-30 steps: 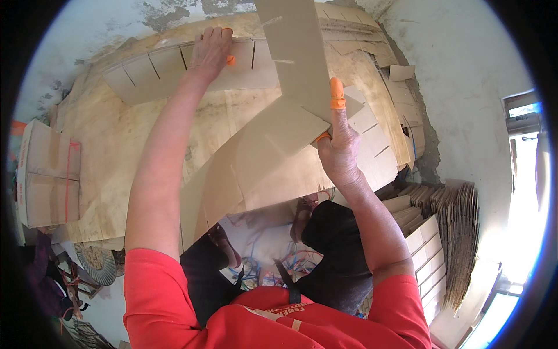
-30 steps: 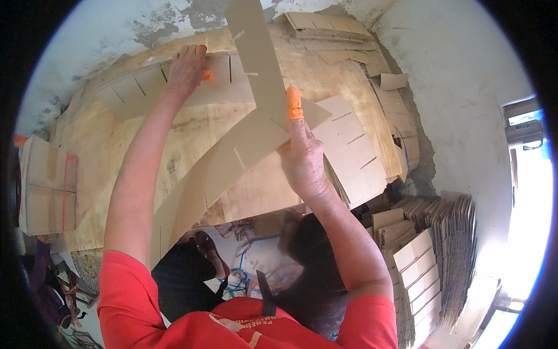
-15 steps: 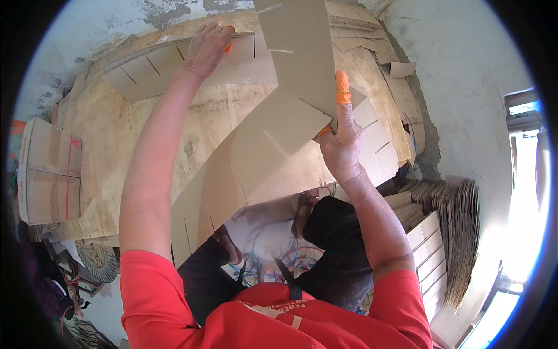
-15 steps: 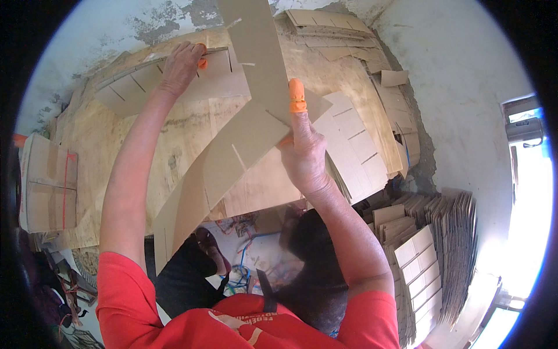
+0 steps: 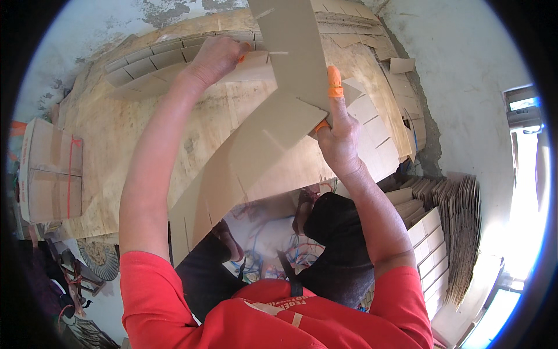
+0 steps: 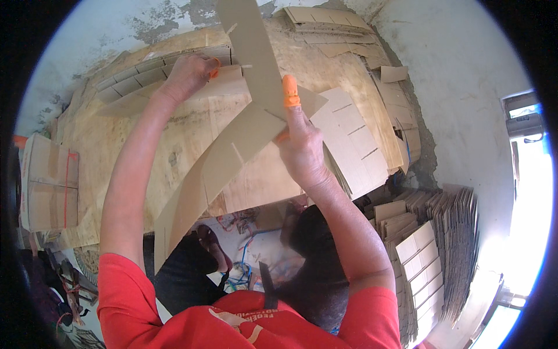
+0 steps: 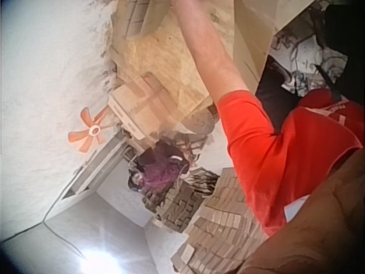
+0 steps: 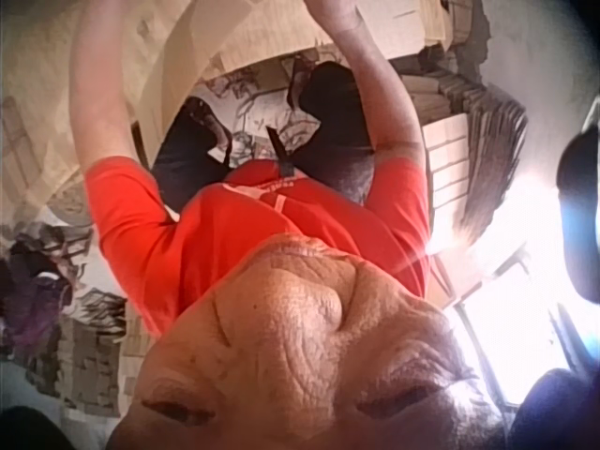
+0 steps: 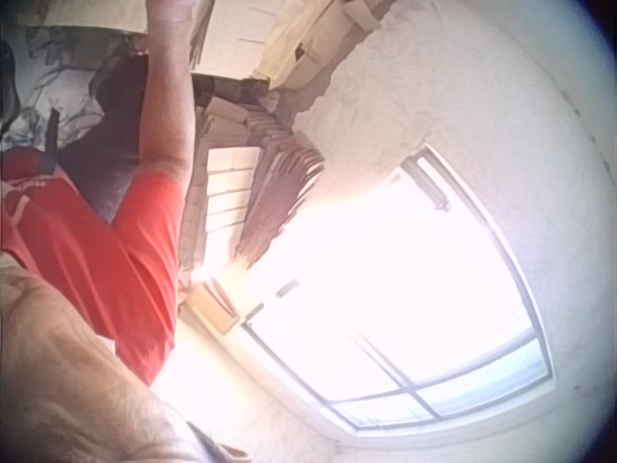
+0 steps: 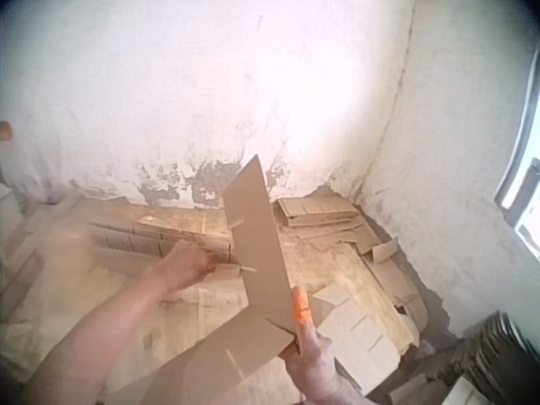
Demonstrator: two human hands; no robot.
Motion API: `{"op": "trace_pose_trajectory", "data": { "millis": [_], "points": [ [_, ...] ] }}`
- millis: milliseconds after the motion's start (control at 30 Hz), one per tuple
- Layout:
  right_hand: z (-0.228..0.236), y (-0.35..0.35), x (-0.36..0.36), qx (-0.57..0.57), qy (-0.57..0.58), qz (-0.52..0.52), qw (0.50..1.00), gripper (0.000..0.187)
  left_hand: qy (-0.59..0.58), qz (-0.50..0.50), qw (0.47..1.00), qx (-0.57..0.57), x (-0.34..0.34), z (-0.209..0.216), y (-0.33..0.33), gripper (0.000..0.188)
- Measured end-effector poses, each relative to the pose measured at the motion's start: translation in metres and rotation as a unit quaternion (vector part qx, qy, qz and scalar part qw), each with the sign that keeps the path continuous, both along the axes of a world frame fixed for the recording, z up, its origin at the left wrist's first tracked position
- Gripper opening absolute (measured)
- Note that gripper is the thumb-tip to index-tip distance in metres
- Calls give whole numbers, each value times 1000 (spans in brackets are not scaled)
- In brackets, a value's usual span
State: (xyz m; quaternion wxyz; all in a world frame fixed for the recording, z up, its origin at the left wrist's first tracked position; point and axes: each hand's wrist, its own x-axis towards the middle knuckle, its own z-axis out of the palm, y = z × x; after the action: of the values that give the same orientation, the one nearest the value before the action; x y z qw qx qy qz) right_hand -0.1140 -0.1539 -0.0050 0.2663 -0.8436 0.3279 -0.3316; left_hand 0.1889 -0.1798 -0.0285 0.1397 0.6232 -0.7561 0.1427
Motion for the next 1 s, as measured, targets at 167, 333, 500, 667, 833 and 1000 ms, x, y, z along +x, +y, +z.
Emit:
{"op": "trace_pose_trajectory", "data": {
  "millis": [167,333,500,667,833,1000],
  "points": [
    [-6,-1,-1,-23,18,4,1000,87,50,-72,993,-77,-17,7,7,12],
    [-12,-4,-4,-62,15,-14,998,89,80,-102,987,-93,-42,14,23,10],
    [-6,3,-10,-55,55,-15,997,90,121,-86,984,-103,-48,16,33,9],
    [-12,-4,-11,-65,103,-23,992,89,151,-126,975,-103,-64,34,48,12],
    [-12,1,-17,-94,72,-1,993,87,291,-111,950,24,-76,49,68,13],
    [-19,3,-23,-79,52,-15,995,89,267,125,949,109,-27,89,45,40]
  ]
}}
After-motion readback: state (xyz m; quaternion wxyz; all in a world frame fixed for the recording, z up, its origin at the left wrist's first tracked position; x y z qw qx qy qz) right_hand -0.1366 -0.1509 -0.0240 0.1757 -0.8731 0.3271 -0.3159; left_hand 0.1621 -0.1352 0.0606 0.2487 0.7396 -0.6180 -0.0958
